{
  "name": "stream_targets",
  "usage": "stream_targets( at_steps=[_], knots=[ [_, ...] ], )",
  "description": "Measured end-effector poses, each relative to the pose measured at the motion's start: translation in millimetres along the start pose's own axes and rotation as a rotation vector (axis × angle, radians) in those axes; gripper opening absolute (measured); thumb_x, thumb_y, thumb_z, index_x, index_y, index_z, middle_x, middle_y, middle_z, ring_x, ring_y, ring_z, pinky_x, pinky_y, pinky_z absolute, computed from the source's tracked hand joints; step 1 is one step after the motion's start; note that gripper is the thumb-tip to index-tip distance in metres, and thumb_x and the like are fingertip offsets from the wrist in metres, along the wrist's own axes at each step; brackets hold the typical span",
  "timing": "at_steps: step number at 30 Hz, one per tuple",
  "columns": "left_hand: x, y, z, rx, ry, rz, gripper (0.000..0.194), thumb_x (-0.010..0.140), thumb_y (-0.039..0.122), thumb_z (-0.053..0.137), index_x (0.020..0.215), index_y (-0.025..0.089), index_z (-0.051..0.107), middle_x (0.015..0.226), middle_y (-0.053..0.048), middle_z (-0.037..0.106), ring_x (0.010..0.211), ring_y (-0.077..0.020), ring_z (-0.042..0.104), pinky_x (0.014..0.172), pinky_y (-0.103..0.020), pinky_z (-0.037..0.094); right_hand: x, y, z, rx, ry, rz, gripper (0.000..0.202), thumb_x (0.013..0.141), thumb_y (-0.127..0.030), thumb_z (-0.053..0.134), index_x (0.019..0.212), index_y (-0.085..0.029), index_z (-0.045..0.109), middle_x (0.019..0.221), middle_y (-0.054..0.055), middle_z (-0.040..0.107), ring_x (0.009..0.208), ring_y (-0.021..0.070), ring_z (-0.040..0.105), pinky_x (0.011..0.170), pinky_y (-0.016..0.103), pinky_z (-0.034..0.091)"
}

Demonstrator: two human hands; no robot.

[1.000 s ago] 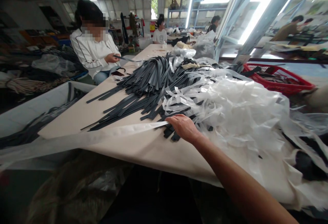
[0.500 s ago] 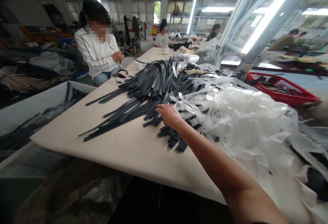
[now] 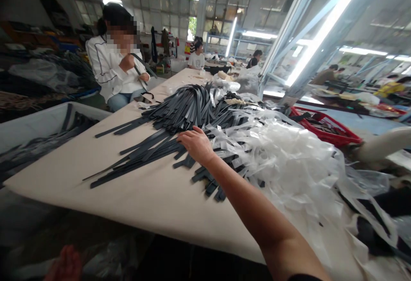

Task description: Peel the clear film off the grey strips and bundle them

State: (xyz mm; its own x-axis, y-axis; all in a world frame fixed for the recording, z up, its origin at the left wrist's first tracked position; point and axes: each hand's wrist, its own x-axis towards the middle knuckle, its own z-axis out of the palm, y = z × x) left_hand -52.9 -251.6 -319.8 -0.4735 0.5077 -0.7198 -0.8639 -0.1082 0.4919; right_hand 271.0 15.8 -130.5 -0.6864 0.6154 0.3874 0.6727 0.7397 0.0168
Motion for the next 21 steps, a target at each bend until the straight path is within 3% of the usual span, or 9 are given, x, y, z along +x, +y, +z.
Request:
stream_targets(
  at_steps=[2,4,6,9,14,21],
  knots=[
    [-4,-14,7.1,-0.072,0.108,-0.011,0.045,0.097,0.005,0.036,0.075,0.027,0.068,0.062,0.007,0.071,0.052,-0.0068,0.067,0.055,-0.013,0.055,-7,-38,-18,0.206,0.148,-0.121,0.022,0.103,-0.022,0.042,0.109,-0.021,0.064,0.116,0.003,0.070,0.108,0.0118,0.063,0.114,0.033,0.027],
    [-19,-22,19.1,-0.137,0.066,-0.029,0.040,0.098,0.006,0.038,0.076,0.022,0.068,0.067,0.004,0.073,0.057,-0.0072,0.069,0.062,-0.014,0.057,-22,-82,-30,0.470,0.229,-0.261,0.019,0.102,-0.022,0.045,0.105,-0.021,0.063,0.104,0.002,0.073,0.098,0.0117,0.067,0.107,0.030,0.037],
    [-36,-21,33.8,-0.194,0.000,0.010,0.034,0.099,0.010,0.040,0.080,0.018,0.068,0.071,0.002,0.073,0.061,-0.0077,0.070,0.065,-0.017,0.059,-40,-120,-31,0.646,0.153,-0.332,0.015,0.101,-0.023,0.049,0.103,-0.021,0.064,0.092,0.001,0.073,0.086,0.0128,0.068,0.091,0.026,0.048],
    [-53,-10,53.3,-0.250,-0.111,0.059,0.021,0.098,0.017,0.049,0.086,0.015,0.066,0.078,0.000,0.073,0.070,-0.0106,0.072,0.066,-0.021,0.059,-66,-160,-12,0.760,-0.033,-0.312,0.017,0.098,-0.023,0.054,0.113,-0.022,0.062,0.088,0.002,0.074,0.078,0.0151,0.069,0.072,0.023,0.051],
    [-79,-2,72.7,-0.307,-0.154,0.088,0.021,0.098,0.018,0.050,0.084,0.014,0.065,0.078,0.000,0.071,0.070,-0.0099,0.070,0.066,-0.021,0.057,-89,-187,29,0.729,-0.143,-0.140,0.040,0.092,-0.019,0.055,0.131,-0.026,0.053,0.098,0.002,0.076,0.075,0.0187,0.073,0.068,0.026,0.053],
    [-103,-21,86.8,-0.268,-0.180,0.048,0.017,0.097,0.020,0.052,0.086,0.017,0.064,0.085,-0.002,0.073,0.076,-0.0131,0.072,0.070,-0.024,0.059,-97,-193,38,0.623,-0.097,-0.113,0.045,0.091,-0.018,0.053,0.136,-0.025,0.049,0.098,0.004,0.076,0.073,0.0179,0.072,0.069,0.025,0.054]
  ],
)
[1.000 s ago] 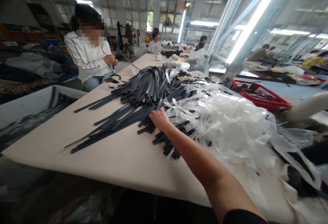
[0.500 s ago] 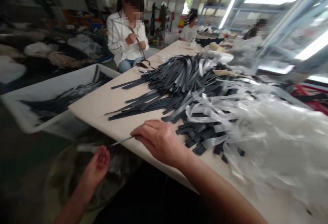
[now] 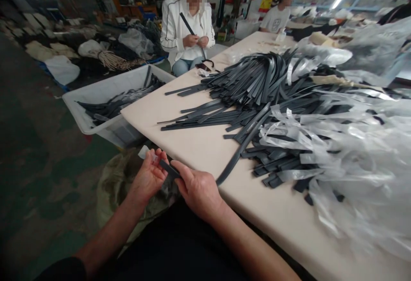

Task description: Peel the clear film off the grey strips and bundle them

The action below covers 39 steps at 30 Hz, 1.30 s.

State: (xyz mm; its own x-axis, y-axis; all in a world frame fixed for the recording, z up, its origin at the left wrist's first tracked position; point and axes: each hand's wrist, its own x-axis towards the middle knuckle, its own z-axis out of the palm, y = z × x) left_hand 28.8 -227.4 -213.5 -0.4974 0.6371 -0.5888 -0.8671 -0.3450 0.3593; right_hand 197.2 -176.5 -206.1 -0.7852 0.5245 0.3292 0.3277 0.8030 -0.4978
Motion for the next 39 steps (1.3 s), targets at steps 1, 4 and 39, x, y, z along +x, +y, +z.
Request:
stream_targets(
  at_steps=[1,4,39],
  knots=[
    [-2,-3,0.9,0.000,0.004,-0.017,0.018,0.097,0.019,0.050,0.086,0.017,0.064,0.084,-0.002,0.073,0.076,-0.0134,0.072,0.071,-0.024,0.059,0,0,0,-0.011,0.001,-0.014,0.046,0.091,-0.018,0.053,0.137,-0.026,0.048,0.100,0.004,0.076,0.075,0.0179,0.072,0.070,0.025,0.054],
    [-6,-9,0.7,0.019,0.011,-0.066,0.023,0.099,0.018,0.046,0.085,0.016,0.064,0.080,-0.002,0.073,0.073,-0.0126,0.072,0.068,-0.023,0.059,1,-1,1,-0.033,-0.002,-0.039,0.047,0.092,-0.018,0.053,0.138,-0.026,0.047,0.107,0.005,0.075,0.079,0.0185,0.073,0.071,0.025,0.054],
    [19,54,0.8,-0.120,-0.119,0.248,0.030,0.099,0.011,0.042,0.090,0.014,0.071,0.082,-0.004,0.075,0.070,-0.0099,0.071,0.065,-0.020,0.058,52,45,-164,-0.549,0.136,-0.280,0.018,0.092,-0.033,0.053,0.083,-0.034,0.069,0.073,0.008,0.069,0.069,0.0242,0.061,0.071,0.041,0.046]
  ],
)
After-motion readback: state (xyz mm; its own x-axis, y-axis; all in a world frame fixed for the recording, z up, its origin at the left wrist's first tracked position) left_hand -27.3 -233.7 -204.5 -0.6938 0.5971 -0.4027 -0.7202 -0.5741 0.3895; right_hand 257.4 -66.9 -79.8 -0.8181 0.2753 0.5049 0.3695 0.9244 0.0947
